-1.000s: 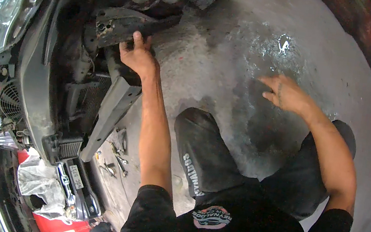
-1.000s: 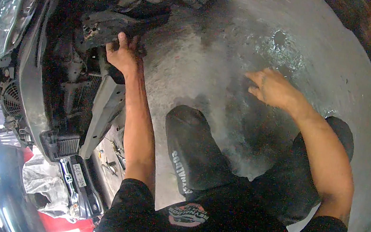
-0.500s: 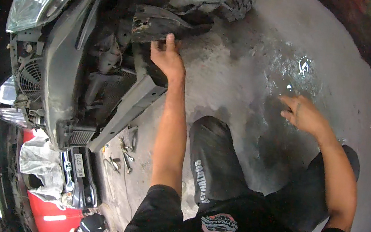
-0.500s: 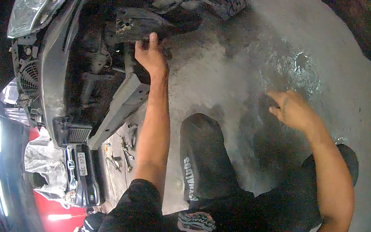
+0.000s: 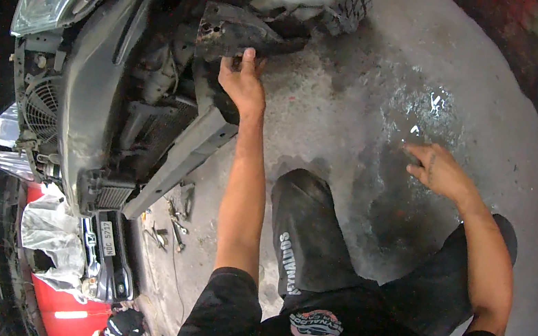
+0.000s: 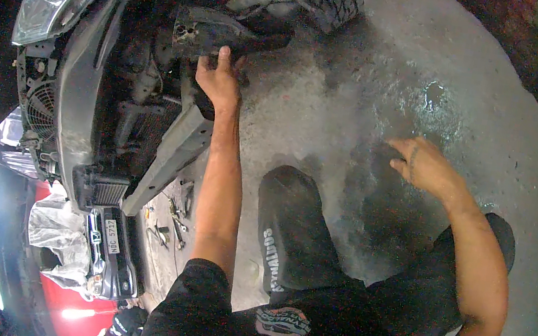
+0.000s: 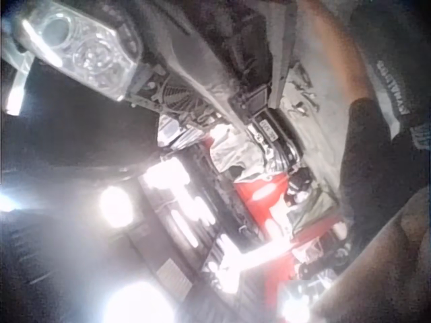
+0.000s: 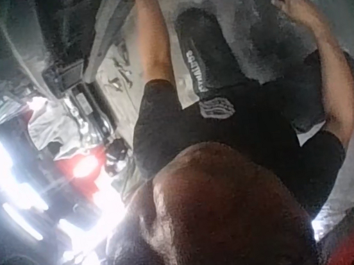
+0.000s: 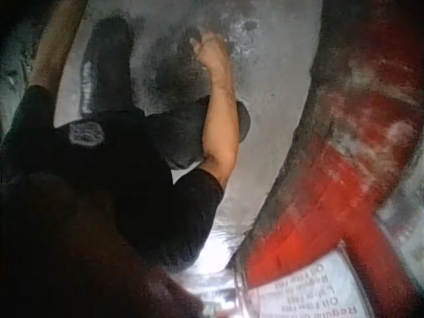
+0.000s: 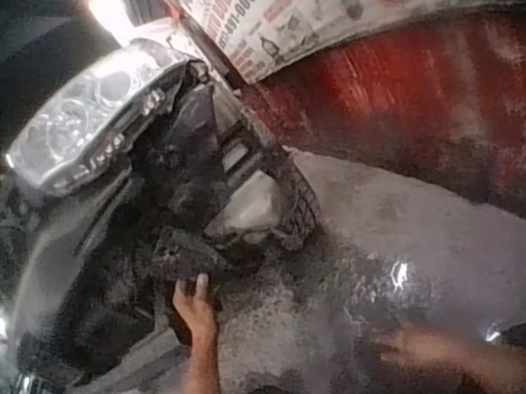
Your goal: The person uses a hammer against a wooden block and the floor to straighten a bent metal vehicle part, then attempts to fit the part onto the lower front chassis of a vehicle.
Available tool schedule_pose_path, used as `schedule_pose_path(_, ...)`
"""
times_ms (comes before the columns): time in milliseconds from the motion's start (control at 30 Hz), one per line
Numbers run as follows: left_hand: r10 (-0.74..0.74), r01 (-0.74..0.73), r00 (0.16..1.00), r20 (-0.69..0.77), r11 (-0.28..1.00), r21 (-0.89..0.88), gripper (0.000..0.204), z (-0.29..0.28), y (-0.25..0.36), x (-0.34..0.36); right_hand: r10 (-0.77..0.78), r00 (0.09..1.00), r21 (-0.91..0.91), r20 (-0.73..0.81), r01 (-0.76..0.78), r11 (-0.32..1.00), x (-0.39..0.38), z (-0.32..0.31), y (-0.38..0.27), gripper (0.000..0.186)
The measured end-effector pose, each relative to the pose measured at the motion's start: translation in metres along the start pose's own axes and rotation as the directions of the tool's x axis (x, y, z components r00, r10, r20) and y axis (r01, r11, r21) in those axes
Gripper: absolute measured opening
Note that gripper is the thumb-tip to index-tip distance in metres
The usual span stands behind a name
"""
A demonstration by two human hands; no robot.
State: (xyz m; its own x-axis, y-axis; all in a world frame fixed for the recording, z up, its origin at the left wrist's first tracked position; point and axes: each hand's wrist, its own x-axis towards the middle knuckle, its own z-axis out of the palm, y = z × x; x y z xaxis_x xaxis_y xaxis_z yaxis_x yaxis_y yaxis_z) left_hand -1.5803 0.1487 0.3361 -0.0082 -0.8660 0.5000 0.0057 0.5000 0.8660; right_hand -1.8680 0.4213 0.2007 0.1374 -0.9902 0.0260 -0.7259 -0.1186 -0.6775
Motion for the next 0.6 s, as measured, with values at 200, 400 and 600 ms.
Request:
schedule_pose_path(200, 0.033, -0.040, 0.997, 0.074, 0.994, 0.098, 0.020, -0.011, 0.008, 0.007, -0.035, 0.999, 0.005, -0.003, 0.035, 0.999, 0.001, 0.005, 0.009, 0.048)
schedule_pose_path(400, 0.064, -0.092, 0.993, 0.100, 0.948, 0.305, 0.020, -0.020, 0.011, 0.015, 0.078, 0.993, -0.006, 0.091, -0.078, 0.997, 0.001, 0.000, -0.003, 0.044)
schedule_pose_path(600, 0.007, -0.007, 1.000, 0.007, 0.994, 0.114, 0.022, -0.012, 0.012, 0.010, 0.020, 0.999, 0.027, 0.050, -0.022, 0.999, 0.002, 0.001, 0.001, 0.045)
